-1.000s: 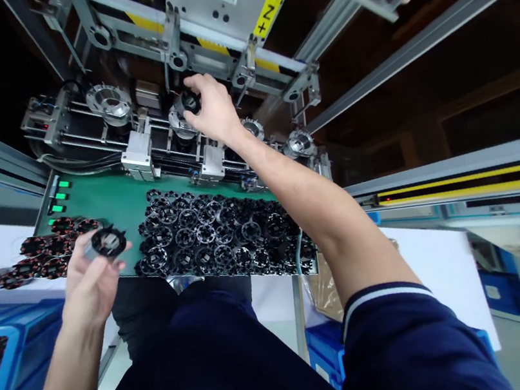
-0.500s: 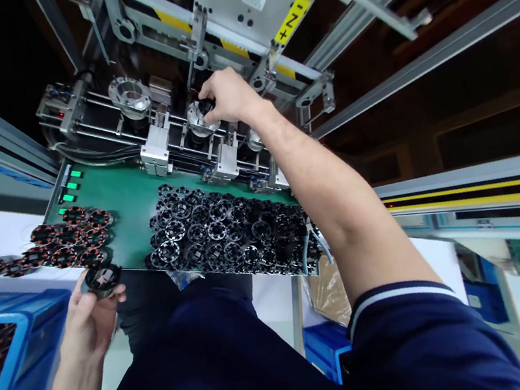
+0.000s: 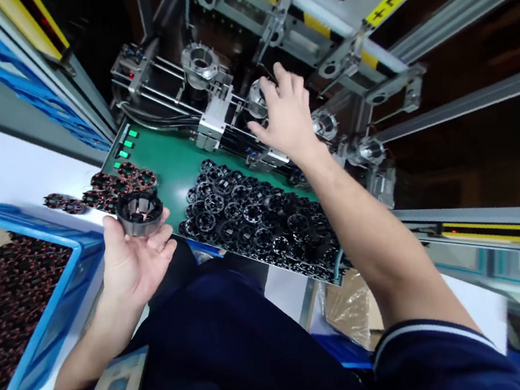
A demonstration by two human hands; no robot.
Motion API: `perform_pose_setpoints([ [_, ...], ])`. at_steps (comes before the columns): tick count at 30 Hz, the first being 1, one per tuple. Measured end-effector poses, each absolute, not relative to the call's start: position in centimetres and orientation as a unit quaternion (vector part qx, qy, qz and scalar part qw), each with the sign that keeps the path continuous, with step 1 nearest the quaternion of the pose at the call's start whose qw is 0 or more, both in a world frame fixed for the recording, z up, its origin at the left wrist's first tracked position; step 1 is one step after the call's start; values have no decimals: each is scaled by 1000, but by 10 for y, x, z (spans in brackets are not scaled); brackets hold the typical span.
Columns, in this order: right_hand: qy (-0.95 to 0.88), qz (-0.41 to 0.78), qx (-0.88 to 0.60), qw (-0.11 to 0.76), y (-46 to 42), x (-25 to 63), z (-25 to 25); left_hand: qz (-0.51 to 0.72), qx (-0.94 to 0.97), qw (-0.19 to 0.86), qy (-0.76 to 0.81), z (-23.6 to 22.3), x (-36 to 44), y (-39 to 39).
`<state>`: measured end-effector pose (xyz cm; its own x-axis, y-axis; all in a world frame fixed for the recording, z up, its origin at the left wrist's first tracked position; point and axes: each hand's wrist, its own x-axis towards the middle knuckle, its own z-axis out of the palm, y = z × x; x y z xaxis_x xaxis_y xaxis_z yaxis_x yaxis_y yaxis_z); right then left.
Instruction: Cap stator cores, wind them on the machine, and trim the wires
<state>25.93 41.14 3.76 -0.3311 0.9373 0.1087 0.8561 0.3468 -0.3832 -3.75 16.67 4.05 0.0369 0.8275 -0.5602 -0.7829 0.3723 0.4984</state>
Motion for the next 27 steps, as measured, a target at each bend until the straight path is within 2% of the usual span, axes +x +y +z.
perform_pose_setpoints([
  [1,-805,190,-525,203,394,244,52,577,20,712,399,42,-36,166],
  [3,-798,359,-425,231,354,208,81,599,15,705,379,41,-33,165],
  [4,-801,421,-367,216,334,190,92,602,21,706,373,39,-31,165],
  [6,-824,456,-278,189,299,159,106,607,35,706,365,34,-28,167],
  [9,-859,413,-225,202,280,134,103,602,49,711,360,23,-32,174],
  [11,-877,370,-235,197,298,133,95,588,60,714,375,15,-40,178],
  [15,-872,252,-358,219,395,141,83,585,93,679,434,-17,-67,163],
  [19,-821,112,-513,223,511,143,69,535,71,645,541,-71,-89,121],
  [22,-804,68,-565,170,563,140,55,463,26,654,598,-113,-94,85],
  [27,-833,62,-543,90,591,138,42,378,-11,670,639,-163,-84,44],
])
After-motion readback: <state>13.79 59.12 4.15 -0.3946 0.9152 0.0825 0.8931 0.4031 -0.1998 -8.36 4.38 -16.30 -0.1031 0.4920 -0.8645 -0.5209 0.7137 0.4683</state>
